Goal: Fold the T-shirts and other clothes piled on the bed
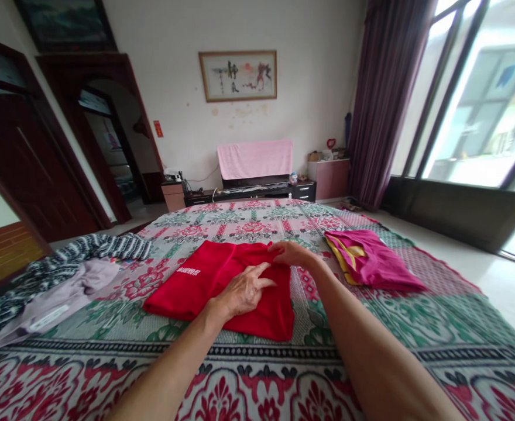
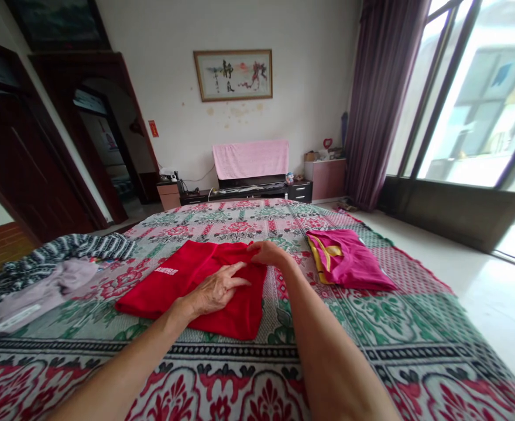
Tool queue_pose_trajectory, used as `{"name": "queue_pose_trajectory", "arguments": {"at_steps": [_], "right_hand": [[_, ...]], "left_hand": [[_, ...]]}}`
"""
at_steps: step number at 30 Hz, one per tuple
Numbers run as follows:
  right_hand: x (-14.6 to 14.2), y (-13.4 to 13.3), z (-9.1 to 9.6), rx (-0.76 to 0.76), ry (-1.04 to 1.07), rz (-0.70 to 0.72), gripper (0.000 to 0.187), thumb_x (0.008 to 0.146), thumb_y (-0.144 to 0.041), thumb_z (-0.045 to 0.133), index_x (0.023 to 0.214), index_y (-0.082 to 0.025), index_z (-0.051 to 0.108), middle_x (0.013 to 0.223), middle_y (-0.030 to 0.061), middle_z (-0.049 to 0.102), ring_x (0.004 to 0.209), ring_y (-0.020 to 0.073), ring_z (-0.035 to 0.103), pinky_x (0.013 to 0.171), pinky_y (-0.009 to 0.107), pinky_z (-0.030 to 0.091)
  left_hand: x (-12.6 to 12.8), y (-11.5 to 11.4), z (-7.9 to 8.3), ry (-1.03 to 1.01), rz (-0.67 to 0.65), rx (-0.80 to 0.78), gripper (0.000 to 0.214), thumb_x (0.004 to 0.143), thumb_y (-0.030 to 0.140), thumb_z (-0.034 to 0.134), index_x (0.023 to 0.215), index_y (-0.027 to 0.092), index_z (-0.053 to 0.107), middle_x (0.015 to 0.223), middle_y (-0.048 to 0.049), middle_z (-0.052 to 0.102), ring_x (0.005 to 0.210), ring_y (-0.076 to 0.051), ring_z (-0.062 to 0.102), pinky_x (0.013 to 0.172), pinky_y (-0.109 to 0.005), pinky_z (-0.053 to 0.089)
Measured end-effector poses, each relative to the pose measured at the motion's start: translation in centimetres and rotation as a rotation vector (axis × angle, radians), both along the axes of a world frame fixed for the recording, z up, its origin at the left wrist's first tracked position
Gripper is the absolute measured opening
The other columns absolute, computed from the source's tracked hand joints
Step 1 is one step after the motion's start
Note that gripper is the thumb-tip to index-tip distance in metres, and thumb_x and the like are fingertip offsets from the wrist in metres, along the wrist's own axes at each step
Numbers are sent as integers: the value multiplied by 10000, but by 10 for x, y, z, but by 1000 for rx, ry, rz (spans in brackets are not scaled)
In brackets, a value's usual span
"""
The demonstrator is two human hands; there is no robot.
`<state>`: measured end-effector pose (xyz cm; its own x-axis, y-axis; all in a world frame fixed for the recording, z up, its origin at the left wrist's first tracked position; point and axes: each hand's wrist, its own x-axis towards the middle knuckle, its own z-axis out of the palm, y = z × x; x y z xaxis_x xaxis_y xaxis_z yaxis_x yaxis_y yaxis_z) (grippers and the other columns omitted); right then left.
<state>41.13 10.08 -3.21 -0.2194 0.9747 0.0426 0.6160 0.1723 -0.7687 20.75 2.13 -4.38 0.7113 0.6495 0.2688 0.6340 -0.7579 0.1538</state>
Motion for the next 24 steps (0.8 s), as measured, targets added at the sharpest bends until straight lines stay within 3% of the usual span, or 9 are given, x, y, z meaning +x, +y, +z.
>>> {"name": "queue_pose_trajectory", "arguments": {"at_steps": [4,8,11,15,18,21,24], "right_hand": [[-1,-2,0,108,-206,12,399,605,-64,600,964,-176,734,716,-29,674,625,100,542,554,170,407],[-3,0,-2,169,-310,33,427,615,-55,566,981,-190,741,782,-17,700,670,112,564,586,167,409],[-2,3,-5,193,-331,35,428,611,-65,562,974,-197,746,795,-17,709,701,124,586,617,169,418],[-1,8,-9,203,-327,63,419,608,-64,555,963,-183,746,830,-8,715,727,131,596,626,172,420],[-1,8,-9,194,-330,63,410,617,-61,556,960,-186,742,841,-4,713,736,131,593,630,176,421],[-2,2,-1,183,-337,56,391,638,-81,576,983,-178,734,849,13,711,741,141,591,644,195,432],[-5,-10,14,222,-311,45,353,666,-110,596,989,-160,729,862,33,706,752,145,587,670,216,437]], "left_hand": [[0,-1,3,-85,36,-3,244,835,169,490,889,197,726,1230,-72,619,1108,-199,569,1002,-335,418],[-20,0,16,-203,45,-83,210,772,150,537,793,205,738,1111,-45,686,1036,-171,610,968,-286,430],[-40,-1,31,-246,68,-199,228,736,146,529,775,203,747,990,-22,721,932,-149,637,886,-239,456],[-57,-4,45,-115,181,-353,243,678,167,533,775,172,756,821,-17,720,731,-131,610,693,-205,451],[-58,-7,48,-64,242,-413,323,681,194,532,914,169,754,748,-5,694,648,-113,566,601,-196,407],[-58,-7,47,-112,280,-388,420,700,211,535,1086,173,698,805,-12,695,652,-114,572,600,-207,411],[-74,-5,45,-125,269,-253,316,717,215,534,971,186,719,916,-33,698,737,-133,604,692,-234,445]]}}
